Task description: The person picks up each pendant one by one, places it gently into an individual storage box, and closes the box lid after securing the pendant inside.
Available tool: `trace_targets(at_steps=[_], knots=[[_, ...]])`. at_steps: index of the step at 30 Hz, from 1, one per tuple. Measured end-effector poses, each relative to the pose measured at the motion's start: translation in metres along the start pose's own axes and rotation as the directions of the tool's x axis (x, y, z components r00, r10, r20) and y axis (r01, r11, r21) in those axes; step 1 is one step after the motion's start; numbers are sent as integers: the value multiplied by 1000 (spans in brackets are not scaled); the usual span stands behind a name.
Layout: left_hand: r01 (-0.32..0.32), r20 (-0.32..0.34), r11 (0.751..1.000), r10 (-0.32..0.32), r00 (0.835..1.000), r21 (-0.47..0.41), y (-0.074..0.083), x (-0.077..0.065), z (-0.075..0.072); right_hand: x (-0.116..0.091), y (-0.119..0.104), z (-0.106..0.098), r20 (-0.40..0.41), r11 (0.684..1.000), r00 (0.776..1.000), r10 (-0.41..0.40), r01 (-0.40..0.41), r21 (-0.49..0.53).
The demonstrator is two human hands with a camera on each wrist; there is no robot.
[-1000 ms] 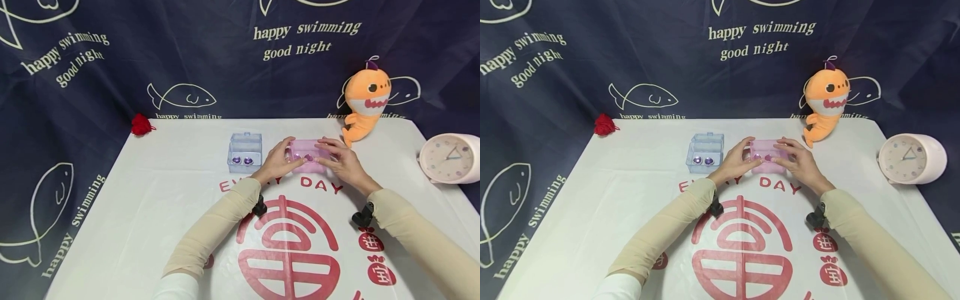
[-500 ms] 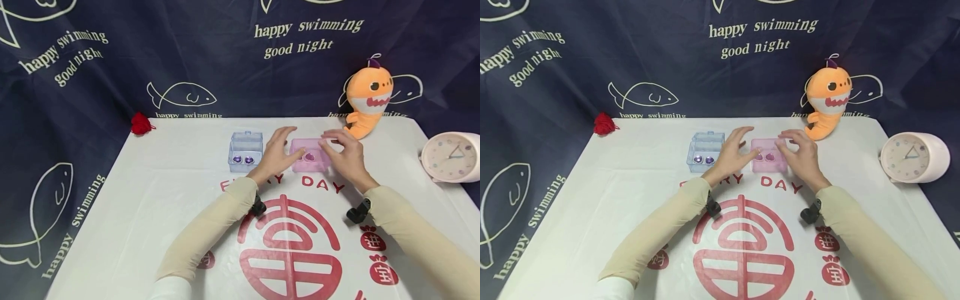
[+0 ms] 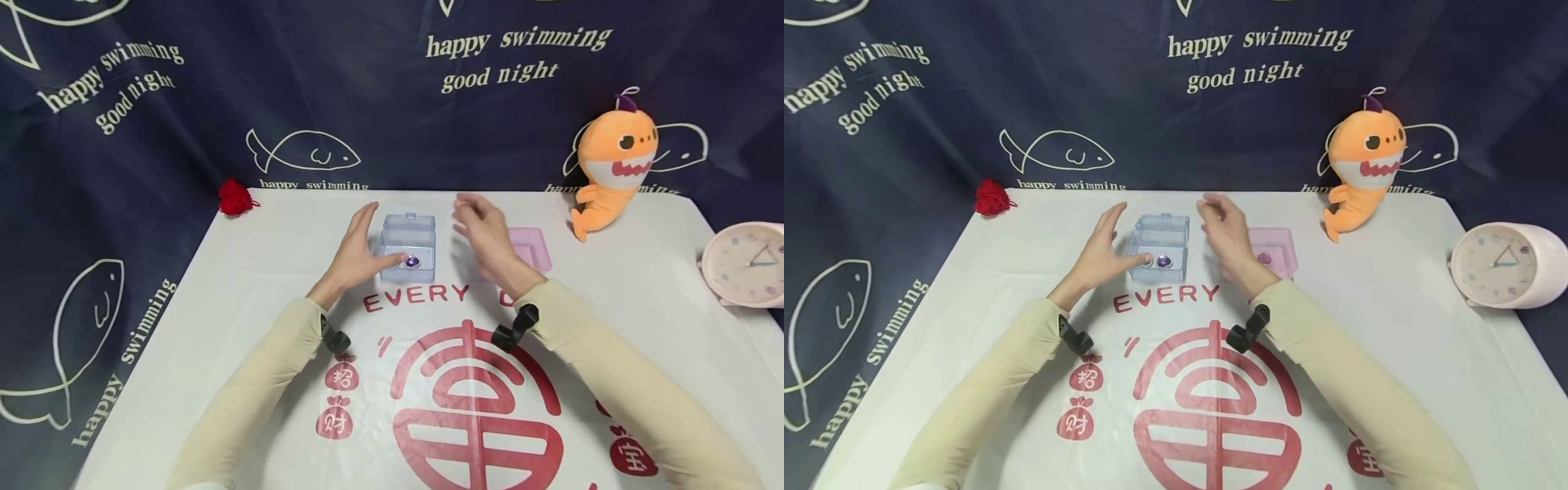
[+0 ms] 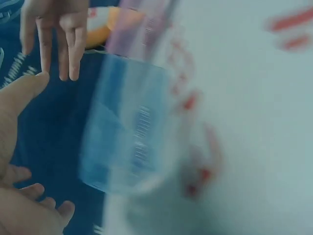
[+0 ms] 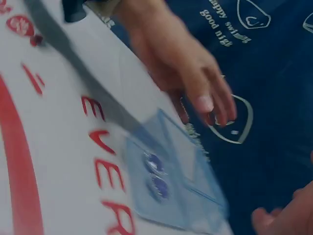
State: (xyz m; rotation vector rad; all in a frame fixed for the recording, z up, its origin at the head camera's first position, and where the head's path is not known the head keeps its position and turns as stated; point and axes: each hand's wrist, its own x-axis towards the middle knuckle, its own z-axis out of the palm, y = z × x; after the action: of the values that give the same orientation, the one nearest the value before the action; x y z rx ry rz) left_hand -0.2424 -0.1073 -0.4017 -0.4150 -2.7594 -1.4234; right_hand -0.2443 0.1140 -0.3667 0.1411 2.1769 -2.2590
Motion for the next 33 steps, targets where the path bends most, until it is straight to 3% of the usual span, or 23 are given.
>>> trace_targets(at_steps=[3,6,10,19,23,27,33], knots=[[101,44,976,-94,995,-193,-18,-8,7,7,12,14,72,987,985,158,-156,-26],[122,91,932,-97,991,-341,-30,-14,15,15,25,24,106,964,959,265,-263,-28],[59,75,945,-37,997,-320,-38,-17,20,21,36,30,123,947,939,321,-319,-38],[31,64,943,-10,998,-332,-40,-13,21,25,38,27,124,953,945,302,-301,-28],[18,55,945,0,998,-325,-38,-13,21,25,35,25,110,964,958,265,-265,-9],[25,62,953,-6,998,-303,-37,-12,21,29,26,23,77,977,975,210,-206,-57],[40,63,956,-23,998,-290,-39,-12,21,34,11,23,72,971,981,179,-164,-172]])
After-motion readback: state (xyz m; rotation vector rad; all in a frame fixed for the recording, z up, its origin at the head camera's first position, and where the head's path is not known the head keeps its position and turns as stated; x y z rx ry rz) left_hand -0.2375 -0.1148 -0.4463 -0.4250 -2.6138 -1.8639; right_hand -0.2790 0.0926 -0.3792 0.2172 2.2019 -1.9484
